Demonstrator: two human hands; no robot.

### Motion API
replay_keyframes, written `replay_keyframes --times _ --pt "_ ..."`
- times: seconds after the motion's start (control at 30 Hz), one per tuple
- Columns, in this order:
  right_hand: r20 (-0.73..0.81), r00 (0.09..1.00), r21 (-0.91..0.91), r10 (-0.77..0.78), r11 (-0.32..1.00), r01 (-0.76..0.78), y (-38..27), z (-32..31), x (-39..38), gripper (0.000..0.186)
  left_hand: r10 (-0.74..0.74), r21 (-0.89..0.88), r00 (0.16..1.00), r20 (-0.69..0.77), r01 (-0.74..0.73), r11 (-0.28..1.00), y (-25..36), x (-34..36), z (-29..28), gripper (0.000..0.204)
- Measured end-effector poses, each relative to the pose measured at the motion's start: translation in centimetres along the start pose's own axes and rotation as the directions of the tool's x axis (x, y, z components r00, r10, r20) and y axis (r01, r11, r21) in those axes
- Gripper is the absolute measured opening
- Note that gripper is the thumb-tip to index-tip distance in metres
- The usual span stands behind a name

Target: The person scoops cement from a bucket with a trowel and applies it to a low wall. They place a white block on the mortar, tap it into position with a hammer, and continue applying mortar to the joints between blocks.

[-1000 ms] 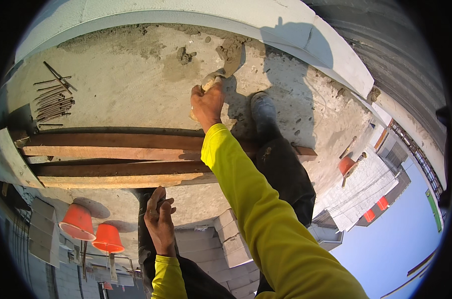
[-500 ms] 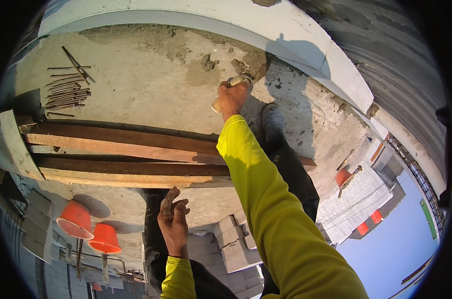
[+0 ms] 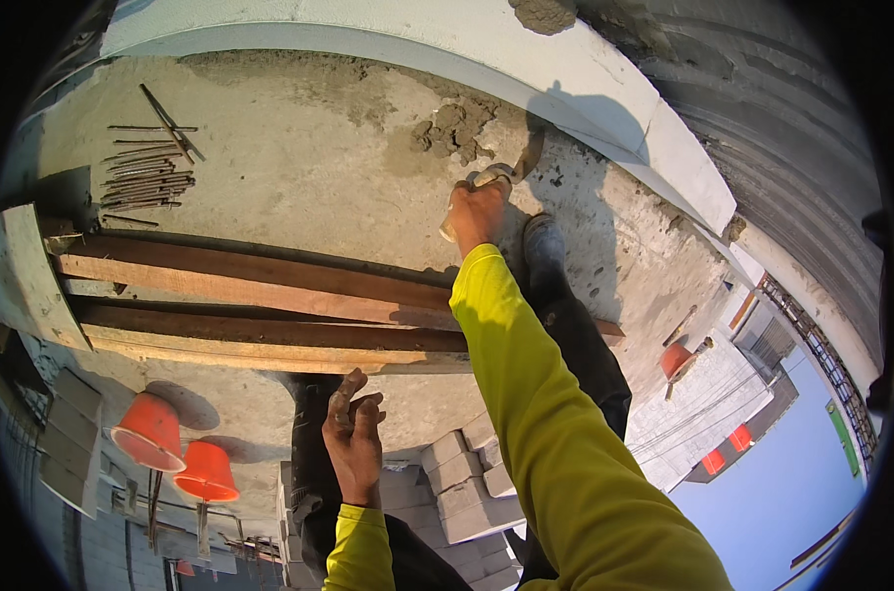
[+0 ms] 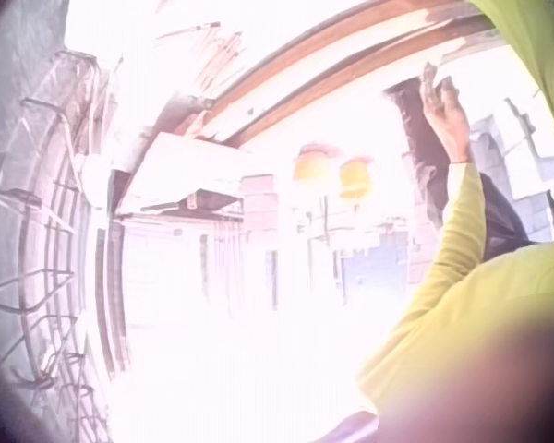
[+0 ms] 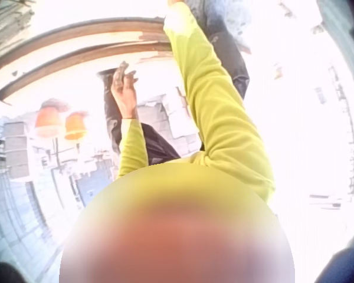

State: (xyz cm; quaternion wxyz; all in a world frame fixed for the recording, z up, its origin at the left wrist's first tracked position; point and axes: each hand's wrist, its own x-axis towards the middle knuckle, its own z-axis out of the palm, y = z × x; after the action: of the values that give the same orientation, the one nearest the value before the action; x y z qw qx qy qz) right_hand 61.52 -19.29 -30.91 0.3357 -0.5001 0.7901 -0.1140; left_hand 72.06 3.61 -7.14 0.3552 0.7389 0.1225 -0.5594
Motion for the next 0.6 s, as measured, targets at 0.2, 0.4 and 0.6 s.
replay_keyframes --times 0.2,0.4,0.6 --pt "0.161 0.987 -0.01 -0.005 1.0 0.007 -6.4 7.7 -4.2 0.058 0.005 -0.015 1.0 -0.009 -0.005 1.0 0.1 -0.1 -0.5 0.04" --pt "0.3 0.944 -0.104 -0.137 0.979 0.175 -5.8 4.5 -8.5 0.066 0.016 -0.014 1.0 -0.004 -0.016 1.0 0.1 0.1 -0.6 0.043" --pt "0.183 0.982 0.042 0.04 0.998 -0.049 -7.6 6.0 -4.9 0.062 -0.004 -0.071 1.0 -0.001 0.004 0.998 -0.2 -0.2 -1.1 0.039"
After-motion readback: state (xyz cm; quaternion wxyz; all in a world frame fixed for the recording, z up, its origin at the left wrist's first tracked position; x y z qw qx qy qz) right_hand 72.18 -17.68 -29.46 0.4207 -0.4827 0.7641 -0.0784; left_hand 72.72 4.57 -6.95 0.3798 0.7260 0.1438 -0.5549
